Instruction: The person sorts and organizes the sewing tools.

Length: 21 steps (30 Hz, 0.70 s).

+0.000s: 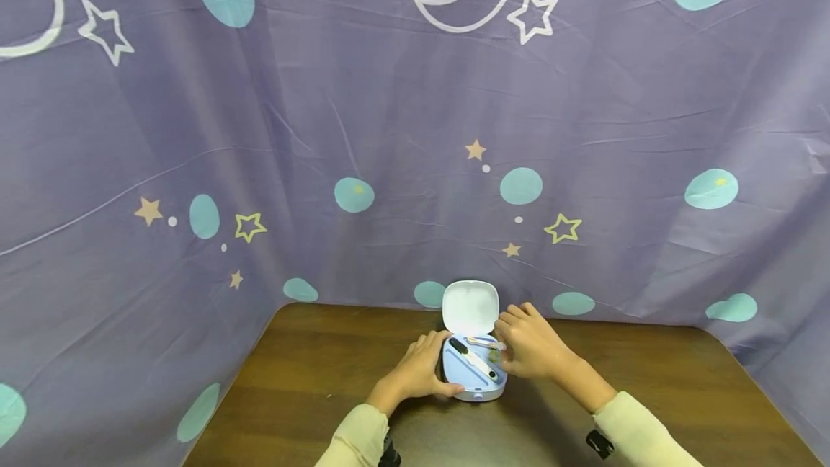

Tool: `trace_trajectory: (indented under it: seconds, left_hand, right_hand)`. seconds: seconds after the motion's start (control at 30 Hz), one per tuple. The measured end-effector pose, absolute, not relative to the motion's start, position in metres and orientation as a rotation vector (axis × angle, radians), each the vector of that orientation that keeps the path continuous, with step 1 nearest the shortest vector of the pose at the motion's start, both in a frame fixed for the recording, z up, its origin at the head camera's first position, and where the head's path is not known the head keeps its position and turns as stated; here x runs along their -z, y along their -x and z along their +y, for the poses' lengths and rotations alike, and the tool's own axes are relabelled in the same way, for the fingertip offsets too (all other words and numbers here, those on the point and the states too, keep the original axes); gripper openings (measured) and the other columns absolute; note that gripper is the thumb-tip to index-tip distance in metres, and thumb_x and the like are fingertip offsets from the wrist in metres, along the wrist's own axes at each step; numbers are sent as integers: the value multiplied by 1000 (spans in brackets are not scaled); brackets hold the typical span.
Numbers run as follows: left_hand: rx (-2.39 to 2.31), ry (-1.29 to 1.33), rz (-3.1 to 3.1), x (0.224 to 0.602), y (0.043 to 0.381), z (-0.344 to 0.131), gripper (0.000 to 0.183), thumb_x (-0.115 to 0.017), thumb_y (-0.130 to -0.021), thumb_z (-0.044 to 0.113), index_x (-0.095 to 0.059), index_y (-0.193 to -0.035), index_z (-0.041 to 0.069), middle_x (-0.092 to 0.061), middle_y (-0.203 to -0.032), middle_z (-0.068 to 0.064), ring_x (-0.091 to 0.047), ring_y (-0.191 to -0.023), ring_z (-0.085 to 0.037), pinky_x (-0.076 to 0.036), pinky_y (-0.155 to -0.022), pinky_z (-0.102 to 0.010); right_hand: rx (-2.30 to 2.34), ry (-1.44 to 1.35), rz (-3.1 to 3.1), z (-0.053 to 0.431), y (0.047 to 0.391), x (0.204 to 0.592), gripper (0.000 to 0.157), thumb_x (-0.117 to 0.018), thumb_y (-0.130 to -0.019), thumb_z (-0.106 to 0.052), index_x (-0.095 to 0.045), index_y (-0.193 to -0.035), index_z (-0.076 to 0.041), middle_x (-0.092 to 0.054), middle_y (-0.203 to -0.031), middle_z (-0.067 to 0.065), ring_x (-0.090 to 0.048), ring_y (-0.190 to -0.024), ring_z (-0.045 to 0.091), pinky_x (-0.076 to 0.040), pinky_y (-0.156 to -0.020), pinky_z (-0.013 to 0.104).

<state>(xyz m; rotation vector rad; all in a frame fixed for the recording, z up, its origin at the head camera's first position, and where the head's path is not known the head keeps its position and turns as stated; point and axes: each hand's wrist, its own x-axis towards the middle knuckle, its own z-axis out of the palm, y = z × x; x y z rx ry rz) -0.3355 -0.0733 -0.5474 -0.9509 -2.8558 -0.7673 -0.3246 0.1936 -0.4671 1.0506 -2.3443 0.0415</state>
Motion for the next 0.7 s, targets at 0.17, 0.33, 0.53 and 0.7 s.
trace_trajectory:
  seconds: [0.17,0.33,0.53,0.7]
  left_hand:
    - [740,960,-2860,547,337,-73,100,-83,-73,64,-41,-148,13,-55,-128,0,-49,-113,-16,-43,-99,-41]
    - [730,970,-2837,547,337,-72,99,-83,-73,62,-42,-147,10,-56,-128,-2,-50,-112,-18,-44,-97,-41]
    - [718,971,-2852,545,337,-72,100,-82,-74,63,-42,-148,10,-55,-128,-2,-50,-113,-18,-44,-99,-42]
    - [701,958,-2875,545,338,-72,101,-81,-74,64,-40,-149,11,-55,-127,-2,-49,-112,-18,-44,-99,-41]
  right_hand:
    - [-40,-1083,-2364,178,327,470,33,-78,-57,-26,-49,-71,-20,-44,-69,-11,-41,-74,12,-34,-75,33]
    - [-10,-1119,-2360,166,329,475,32,-79,-57,-27,-50,-70,-20,-43,-68,-12,-39,-71,10,-30,-72,29]
    - [31,-1133,-2445,157,329,482,30,-80,-59,-30,-54,-71,-21,-47,-69,-11,-41,-71,11,-29,-70,28]
    - [36,-1126,-2505,150,329,486,31,-81,-58,-33,-53,-69,-22,-49,-68,-10,-43,-70,11,-30,-69,29]
